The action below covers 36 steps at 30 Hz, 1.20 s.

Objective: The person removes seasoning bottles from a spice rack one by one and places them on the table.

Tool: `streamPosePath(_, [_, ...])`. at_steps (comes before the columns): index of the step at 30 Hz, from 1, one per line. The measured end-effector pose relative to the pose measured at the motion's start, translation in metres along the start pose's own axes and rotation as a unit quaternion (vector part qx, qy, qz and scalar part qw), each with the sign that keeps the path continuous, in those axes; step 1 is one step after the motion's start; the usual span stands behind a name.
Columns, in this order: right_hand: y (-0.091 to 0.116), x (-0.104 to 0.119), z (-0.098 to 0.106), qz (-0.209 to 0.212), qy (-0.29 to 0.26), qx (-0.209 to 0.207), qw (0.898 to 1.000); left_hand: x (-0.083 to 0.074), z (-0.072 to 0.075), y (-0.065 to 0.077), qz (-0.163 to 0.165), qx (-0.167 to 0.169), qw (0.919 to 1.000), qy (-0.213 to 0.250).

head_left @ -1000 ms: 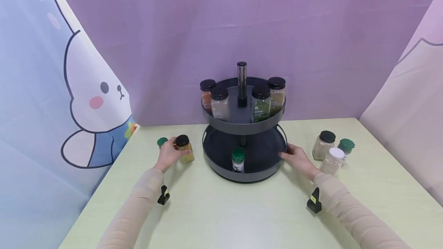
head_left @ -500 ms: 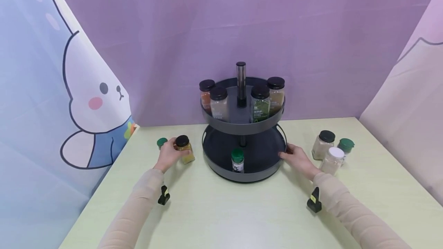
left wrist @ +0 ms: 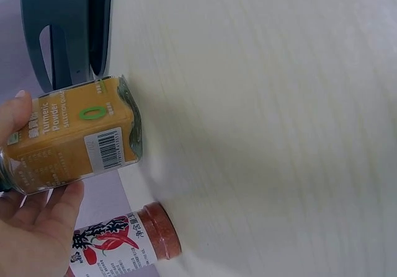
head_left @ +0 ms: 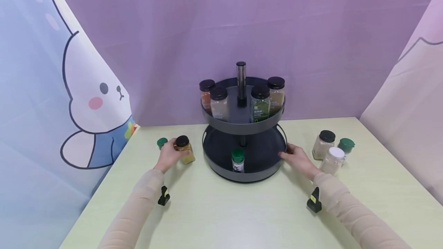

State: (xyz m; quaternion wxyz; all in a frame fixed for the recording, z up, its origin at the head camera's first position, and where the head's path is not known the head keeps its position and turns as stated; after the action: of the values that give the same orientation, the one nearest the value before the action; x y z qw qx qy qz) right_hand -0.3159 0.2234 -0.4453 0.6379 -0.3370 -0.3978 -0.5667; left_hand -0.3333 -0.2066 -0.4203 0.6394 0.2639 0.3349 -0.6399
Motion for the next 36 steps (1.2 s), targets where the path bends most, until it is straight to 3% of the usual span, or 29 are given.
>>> streamPosePath(20, [-0.001,0.0,0.0,-0.007,0.002,-0.001,1.0,0.001,-0.001,0.001,-0.007,0.016,0.9996,0.024])
streamPosePath(29, [0.002,0.003,-0.001,-0.007,0.009,-0.004,1.0,0.001,-0.001,0.002,-0.005,0.005,0.9997,0.022])
streamPosePath(36, [0.002,0.004,-0.001,-0.004,0.008,-0.005,1.0,-0.009,0.003,0.0,-0.001,-0.008,0.9999,0.008])
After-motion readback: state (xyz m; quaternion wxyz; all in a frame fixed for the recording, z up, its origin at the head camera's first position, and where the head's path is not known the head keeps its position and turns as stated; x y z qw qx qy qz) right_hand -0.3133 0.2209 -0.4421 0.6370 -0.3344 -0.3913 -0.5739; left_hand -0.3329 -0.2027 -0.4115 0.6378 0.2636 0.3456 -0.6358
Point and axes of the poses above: each hand's wrist, its own y-axis away from the middle knuckle, its own z-axis out of the back of the hand, x = y × z, the point moved 3 cm from there along -y, towards the middle knuckle, and after that the axes turned 2 degrees about -y, right-handed, at the moved point
